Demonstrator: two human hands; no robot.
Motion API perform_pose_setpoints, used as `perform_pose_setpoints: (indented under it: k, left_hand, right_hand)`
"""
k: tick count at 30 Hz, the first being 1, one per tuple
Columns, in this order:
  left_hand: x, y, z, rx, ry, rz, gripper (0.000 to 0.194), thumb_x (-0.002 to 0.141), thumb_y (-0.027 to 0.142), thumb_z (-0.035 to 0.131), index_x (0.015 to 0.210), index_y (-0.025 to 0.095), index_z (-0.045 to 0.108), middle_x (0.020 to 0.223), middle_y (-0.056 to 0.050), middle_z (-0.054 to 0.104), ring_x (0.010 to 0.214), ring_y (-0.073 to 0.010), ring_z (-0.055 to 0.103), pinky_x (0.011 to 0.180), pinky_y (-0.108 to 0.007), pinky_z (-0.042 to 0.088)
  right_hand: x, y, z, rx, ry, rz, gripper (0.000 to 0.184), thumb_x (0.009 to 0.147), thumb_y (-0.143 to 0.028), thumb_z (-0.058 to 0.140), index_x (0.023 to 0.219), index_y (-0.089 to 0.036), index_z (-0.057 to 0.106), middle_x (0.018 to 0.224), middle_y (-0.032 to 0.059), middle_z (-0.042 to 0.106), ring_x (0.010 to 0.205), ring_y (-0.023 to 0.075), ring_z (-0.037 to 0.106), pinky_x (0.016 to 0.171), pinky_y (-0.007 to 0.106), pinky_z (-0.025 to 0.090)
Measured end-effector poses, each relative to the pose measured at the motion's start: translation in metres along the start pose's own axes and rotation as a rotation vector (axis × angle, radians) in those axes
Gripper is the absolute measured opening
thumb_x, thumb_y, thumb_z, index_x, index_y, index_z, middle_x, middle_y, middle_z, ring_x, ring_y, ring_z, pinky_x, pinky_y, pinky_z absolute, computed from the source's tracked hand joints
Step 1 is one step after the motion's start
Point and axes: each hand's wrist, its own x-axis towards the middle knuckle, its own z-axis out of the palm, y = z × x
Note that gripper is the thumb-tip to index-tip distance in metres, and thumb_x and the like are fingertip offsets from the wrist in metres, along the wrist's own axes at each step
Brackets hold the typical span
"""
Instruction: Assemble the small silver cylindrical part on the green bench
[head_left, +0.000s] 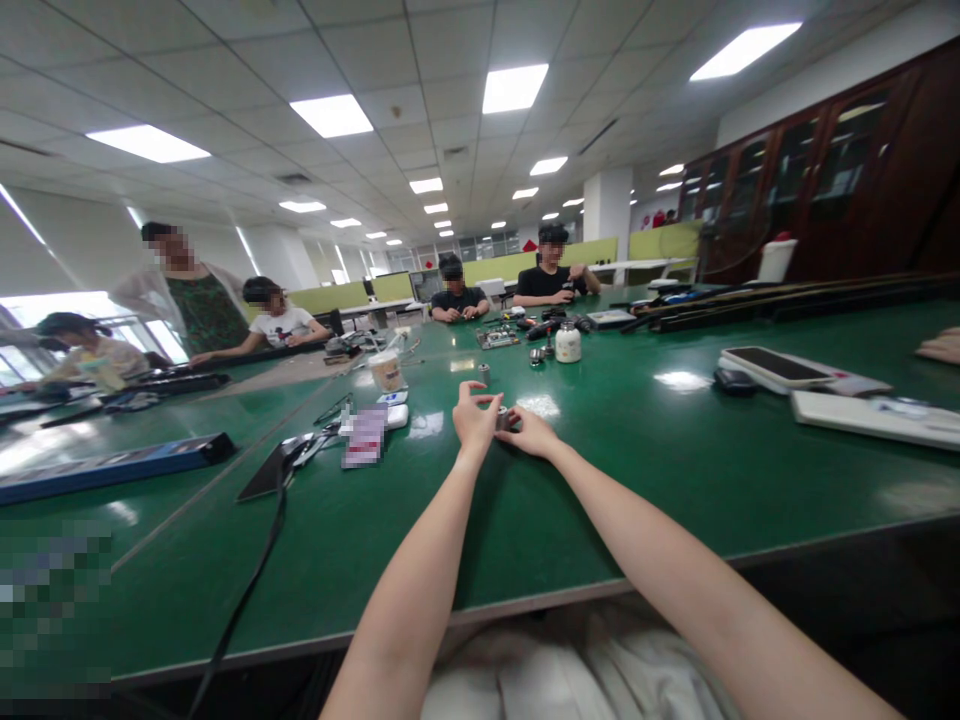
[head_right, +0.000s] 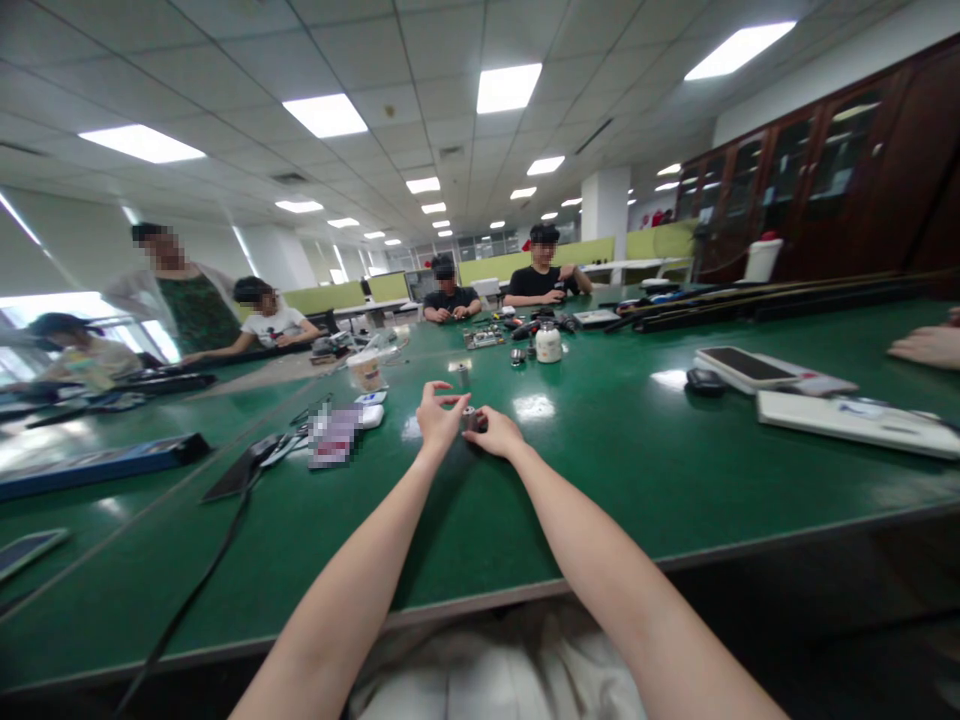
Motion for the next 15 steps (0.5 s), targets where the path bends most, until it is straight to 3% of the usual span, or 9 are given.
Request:
perform_pose_setpoints:
  k: [4, 7, 10, 15]
  left_hand:
    - [0.006, -0.012, -0.004, 0.026, 0.078, -0.042, 0.026, 0.078, 0.037, 0.067, 0.098, 0.025, 0.054, 0.084, 0.000, 0.075, 0.084, -0.0164, 0.069, 0.077, -0.025, 0.045]
    - [0.008, -0.035, -0.005, 0.146, -0.033, -0.084, 0.013, 0.078, 0.033, 0.067, 0.083, 0.024, 0.060, 0.083, -0.001, 0.074, 0.087, -0.0176, 0.068, 0.078, -0.026, 0.045]
    - [0.006, -0.052, -0.006, 0.261, -0.220, -0.161, 0.012, 0.072, 0.030, 0.073, 0.077, 0.023, 0.063, 0.082, -0.002, 0.074, 0.086, -0.0190, 0.068, 0.079, -0.029, 0.045]
    - [0.000, -0.048, -0.007, 0.373, -0.200, -0.194, 0.017, 0.068, 0.032, 0.077, 0.078, 0.024, 0.066, 0.089, -0.002, 0.075, 0.095, -0.0231, 0.065, 0.086, -0.036, 0.042]
  right_hand:
    - [0.000, 0.000, 0.001, 0.001, 0.032, -0.042, 0.038, 0.074, -0.038, 0.072, 0.104, -0.021, 0.059, 0.098, 0.0043, 0.069, 0.082, 0.0173, 0.064, 0.072, 0.028, 0.048]
    - [0.001, 0.001, 0.002, 0.007, 0.062, -0.053, 0.034, 0.076, -0.033, 0.070, 0.104, -0.019, 0.059, 0.096, 0.0048, 0.068, 0.082, 0.0158, 0.063, 0.072, 0.027, 0.047]
    - [0.002, 0.002, 0.002, 0.003, 0.080, -0.039, 0.033, 0.076, -0.032, 0.070, 0.103, -0.018, 0.059, 0.096, 0.0056, 0.068, 0.081, 0.0157, 0.063, 0.072, 0.027, 0.047]
    - [0.002, 0.003, 0.002, 0.007, 0.069, -0.032, 0.034, 0.075, -0.033, 0.070, 0.104, -0.018, 0.059, 0.098, 0.0066, 0.068, 0.078, 0.0158, 0.063, 0.070, 0.027, 0.047]
